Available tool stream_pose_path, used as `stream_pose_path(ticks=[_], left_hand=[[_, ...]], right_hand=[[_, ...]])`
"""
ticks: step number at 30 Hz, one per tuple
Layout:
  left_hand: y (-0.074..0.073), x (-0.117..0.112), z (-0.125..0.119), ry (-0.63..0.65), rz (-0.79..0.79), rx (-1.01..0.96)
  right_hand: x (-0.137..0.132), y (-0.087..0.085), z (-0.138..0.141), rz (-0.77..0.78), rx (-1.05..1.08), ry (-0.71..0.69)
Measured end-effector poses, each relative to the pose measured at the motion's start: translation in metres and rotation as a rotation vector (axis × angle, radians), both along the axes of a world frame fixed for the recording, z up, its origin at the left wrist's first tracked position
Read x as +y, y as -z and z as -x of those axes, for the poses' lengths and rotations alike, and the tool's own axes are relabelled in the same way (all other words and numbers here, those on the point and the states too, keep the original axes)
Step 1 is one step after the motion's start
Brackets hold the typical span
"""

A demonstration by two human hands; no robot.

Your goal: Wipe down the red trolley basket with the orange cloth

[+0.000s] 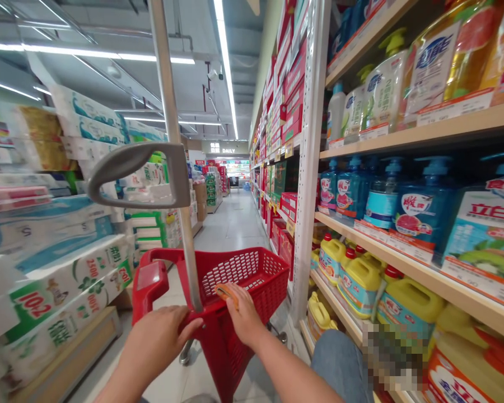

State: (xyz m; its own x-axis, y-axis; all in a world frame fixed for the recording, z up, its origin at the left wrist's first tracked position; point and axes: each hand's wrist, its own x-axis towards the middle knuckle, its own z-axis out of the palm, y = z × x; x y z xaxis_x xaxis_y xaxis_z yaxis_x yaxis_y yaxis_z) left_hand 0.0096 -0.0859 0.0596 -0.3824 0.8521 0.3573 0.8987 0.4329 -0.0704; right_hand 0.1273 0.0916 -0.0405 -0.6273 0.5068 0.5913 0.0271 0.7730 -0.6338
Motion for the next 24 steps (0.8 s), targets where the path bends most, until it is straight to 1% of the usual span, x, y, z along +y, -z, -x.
stream_pose_path(ticks=[2, 3, 5, 8, 11, 13, 15, 16, 17, 18, 20, 22, 24], left_hand=[[-0.003, -0.007, 0.012, 0.105, -0.038, -0.049], [-0.003, -0.009, 0.017, 0.13, -0.07, -0.049], [-0.002, -0.01, 0.021, 0.132, -0.133, -0.026], [0.005, -0.006, 0.014, 0.106, -0.195, 0.015], [0.008, -0.004, 0.007, 0.094, -0.212, 0.031], [0.007, -0.007, 0.011, 0.172, -0.164, -0.005], [0.006, -0.01, 0.021, 0.311, -0.104, -0.045], [0.005, -0.011, 0.026, 0.368, -0.092, -0.053], [0.006, -0.011, 0.03, 0.396, -0.098, -0.049], [0.006, -0.011, 0.032, 0.4, -0.115, -0.038], [0.009, -0.01, 0.032, 0.364, -0.152, -0.016], [0.012, -0.007, 0.026, 0.336, -0.176, -0.006], [0.013, -0.006, 0.019, 0.335, -0.186, -0.007]], right_hand=[[0.013, -0.001, -0.005, 0.02, -0.037, 0.027], [0.018, 0.0, -0.006, 0.031, -0.051, 0.056], [0.02, 0.001, -0.005, 0.035, -0.062, 0.098], [0.003, -0.004, -0.002, -0.027, -0.026, 0.059], [-0.013, -0.016, -0.01, -0.115, 0.013, -0.021], [-0.013, -0.023, -0.019, -0.146, -0.005, -0.061], [-0.006, -0.027, -0.027, -0.154, -0.037, -0.077], [-0.003, -0.028, -0.029, -0.159, -0.053, -0.076], [0.0, -0.029, -0.03, -0.167, -0.066, -0.07], [0.002, -0.028, -0.029, -0.179, -0.076, -0.06], [0.002, -0.026, -0.025, -0.206, -0.083, -0.046], [0.002, -0.022, -0.022, -0.211, -0.061, -0.041], [0.006, -0.018, -0.021, -0.195, -0.036, -0.059]])
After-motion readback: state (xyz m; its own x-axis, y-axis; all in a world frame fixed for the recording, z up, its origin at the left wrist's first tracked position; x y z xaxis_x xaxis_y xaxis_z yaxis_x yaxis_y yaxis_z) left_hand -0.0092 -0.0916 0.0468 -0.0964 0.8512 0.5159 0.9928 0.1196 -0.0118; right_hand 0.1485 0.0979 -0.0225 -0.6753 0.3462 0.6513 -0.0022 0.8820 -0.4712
